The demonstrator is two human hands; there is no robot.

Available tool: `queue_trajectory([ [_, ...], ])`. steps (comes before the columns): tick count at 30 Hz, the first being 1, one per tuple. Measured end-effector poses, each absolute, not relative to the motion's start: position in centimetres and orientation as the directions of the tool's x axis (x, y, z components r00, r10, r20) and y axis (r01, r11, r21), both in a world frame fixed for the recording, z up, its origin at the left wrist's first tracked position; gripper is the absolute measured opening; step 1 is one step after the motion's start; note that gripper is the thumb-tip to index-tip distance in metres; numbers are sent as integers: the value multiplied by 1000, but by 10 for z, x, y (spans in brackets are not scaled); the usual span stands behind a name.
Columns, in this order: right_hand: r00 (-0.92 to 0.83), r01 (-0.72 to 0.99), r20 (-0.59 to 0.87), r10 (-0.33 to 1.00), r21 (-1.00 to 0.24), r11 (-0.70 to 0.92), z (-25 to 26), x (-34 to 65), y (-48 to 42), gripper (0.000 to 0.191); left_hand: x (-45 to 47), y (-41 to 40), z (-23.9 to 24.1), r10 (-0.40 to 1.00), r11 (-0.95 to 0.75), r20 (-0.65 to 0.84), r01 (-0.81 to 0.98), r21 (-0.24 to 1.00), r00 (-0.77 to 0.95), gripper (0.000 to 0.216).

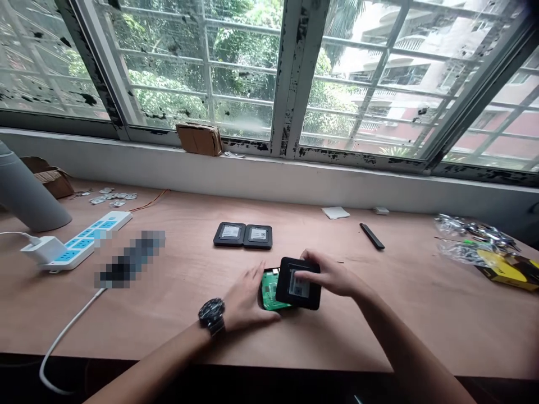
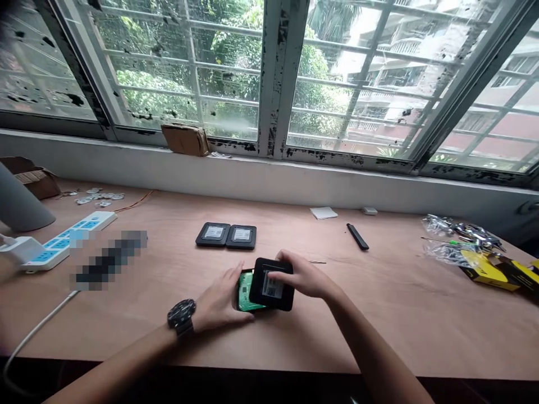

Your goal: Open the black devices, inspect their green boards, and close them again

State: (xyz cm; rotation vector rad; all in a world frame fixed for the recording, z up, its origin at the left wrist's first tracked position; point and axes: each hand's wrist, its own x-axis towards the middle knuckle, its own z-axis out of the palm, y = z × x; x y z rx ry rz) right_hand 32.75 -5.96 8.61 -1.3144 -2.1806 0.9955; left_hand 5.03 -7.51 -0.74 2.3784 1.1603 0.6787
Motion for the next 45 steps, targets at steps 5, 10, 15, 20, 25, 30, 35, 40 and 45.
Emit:
queue_trajectory([
  [5,-480,735,106,871,-493,465,111,357,-72,21,11,-130,-18,887,-461,250,771,439,388,121],
  [10,-650,665,204,732,-313,678,87,380,-79,22,4,-150,-20,897,-425,303,815,394,322,86],
  [15,-518,713,311,797,-359,603,31,407,-93,21,25,-141,-18,917,-371,303,830,418,257,83],
  [20,-421,744,274,865,-442,502,-8,416,-105,23,43,-140,-22,935,-304,295,876,375,198,84],
  [25,-425,718,226,876,-505,479,-10,412,-106,29,49,-146,-20,925,-331,303,873,358,227,78],
  [30,-330,764,176,927,-527,372,-6,419,-114,36,21,-149,-21,902,-404,284,868,287,326,83],
  [35,-294,895,56,954,-334,295,-14,432,-124,84,-18,-142,-28,886,-444,214,885,140,411,81],
  [40,-348,913,7,937,-223,341,-16,431,-125,91,-23,-139,-33,882,-455,186,885,97,433,80],
  [45,-341,911,0,940,-248,330,-16,429,-123,96,-22,-139,-36,885,-450,186,886,111,426,82],
])
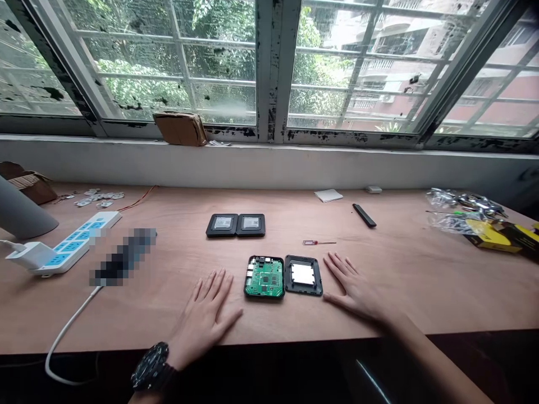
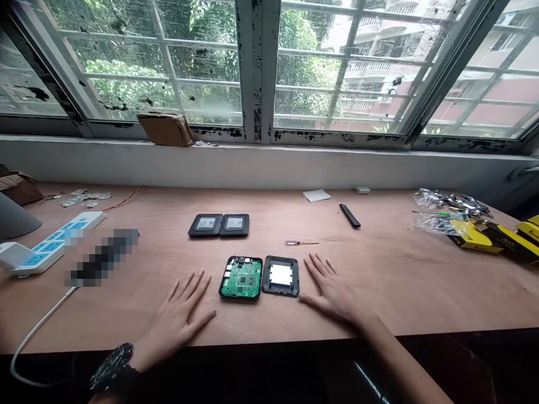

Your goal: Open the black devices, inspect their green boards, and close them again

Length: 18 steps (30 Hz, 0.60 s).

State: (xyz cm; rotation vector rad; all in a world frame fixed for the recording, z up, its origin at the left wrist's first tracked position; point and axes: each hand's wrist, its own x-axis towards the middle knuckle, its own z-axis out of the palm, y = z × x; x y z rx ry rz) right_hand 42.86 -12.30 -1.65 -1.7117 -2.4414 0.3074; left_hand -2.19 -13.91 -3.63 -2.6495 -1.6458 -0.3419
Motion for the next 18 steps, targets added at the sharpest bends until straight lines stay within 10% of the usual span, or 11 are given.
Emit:
queue_trajectory([
  [10,-382,750,79,921,-556,359,-7,405,-109,112,-38,-86,9,786,-467,-130,718,515,605,102],
  [18,-186,484,263,947,-814,322,-18,433,-113,100,14,-37,19,687,-594,-8,568,570,727,110],
])
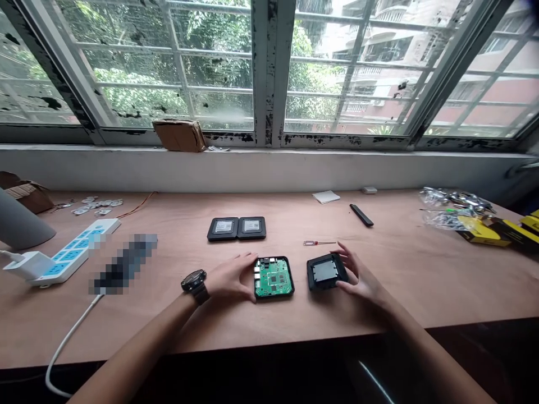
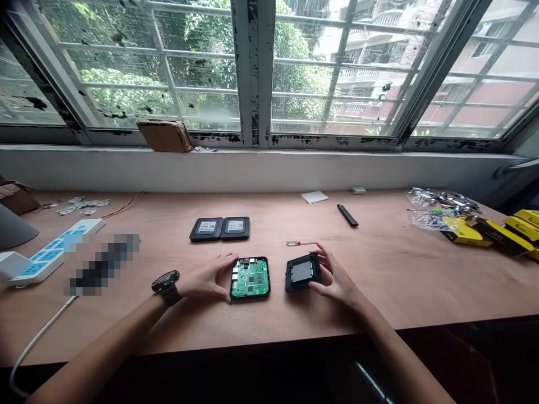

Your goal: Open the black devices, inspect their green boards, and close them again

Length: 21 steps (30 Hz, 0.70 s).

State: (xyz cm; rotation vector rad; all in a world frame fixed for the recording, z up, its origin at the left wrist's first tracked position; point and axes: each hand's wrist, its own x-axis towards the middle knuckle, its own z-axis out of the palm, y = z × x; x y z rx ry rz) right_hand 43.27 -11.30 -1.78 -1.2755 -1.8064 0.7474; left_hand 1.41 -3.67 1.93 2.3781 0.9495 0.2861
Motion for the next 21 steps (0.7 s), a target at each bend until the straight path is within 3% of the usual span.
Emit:
queue_trajectory([
  [5,-66,184,333,941,-922,340,-8,414,-107,94,35,-35,13,682,-574,-20,552,606,731,114],
  [7,-77,178,372,925,-908,380,0,398,-101,91,28,-30,10,680,-548,-22,527,649,733,111],
  [10,-229,249,398,889,-859,448,16,370,-88,87,10,-21,8,709,-498,8,493,714,705,93],
  [15,-573,501,278,771,-625,598,45,316,-71,91,-6,-12,4,832,-359,69,440,823,551,60],
  [21,-739,582,124,662,-377,720,41,271,-67,99,0,-13,-3,865,-344,115,410,844,489,55],
])
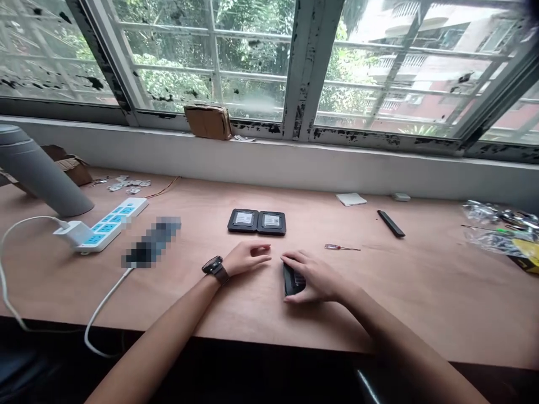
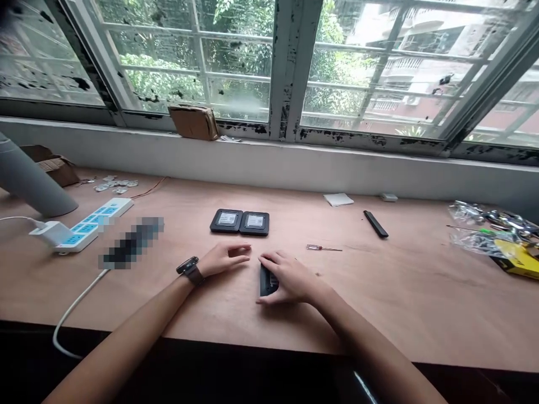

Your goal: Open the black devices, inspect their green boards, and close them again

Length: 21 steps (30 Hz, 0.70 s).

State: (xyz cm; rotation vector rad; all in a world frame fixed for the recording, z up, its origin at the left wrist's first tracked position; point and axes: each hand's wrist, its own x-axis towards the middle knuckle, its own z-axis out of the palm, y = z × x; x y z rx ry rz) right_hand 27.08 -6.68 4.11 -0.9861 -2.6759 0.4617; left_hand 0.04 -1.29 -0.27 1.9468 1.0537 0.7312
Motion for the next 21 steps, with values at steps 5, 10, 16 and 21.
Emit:
queue_trajectory([
  [5,-703,621,203,682,-292,727,29,271,-63,96,1,-15,-1,846,-411,156,438,799,510,51],
  [10,-703,624,198,683,-288,726,23,271,-61,96,2,-15,0,825,-466,182,463,753,534,49],
  [16,-706,628,170,688,-298,719,21,269,-62,98,3,-17,1,820,-484,192,475,735,539,46],
  [21,-723,616,159,672,-291,732,26,273,-62,98,4,-18,3,814,-504,206,485,715,543,42],
])
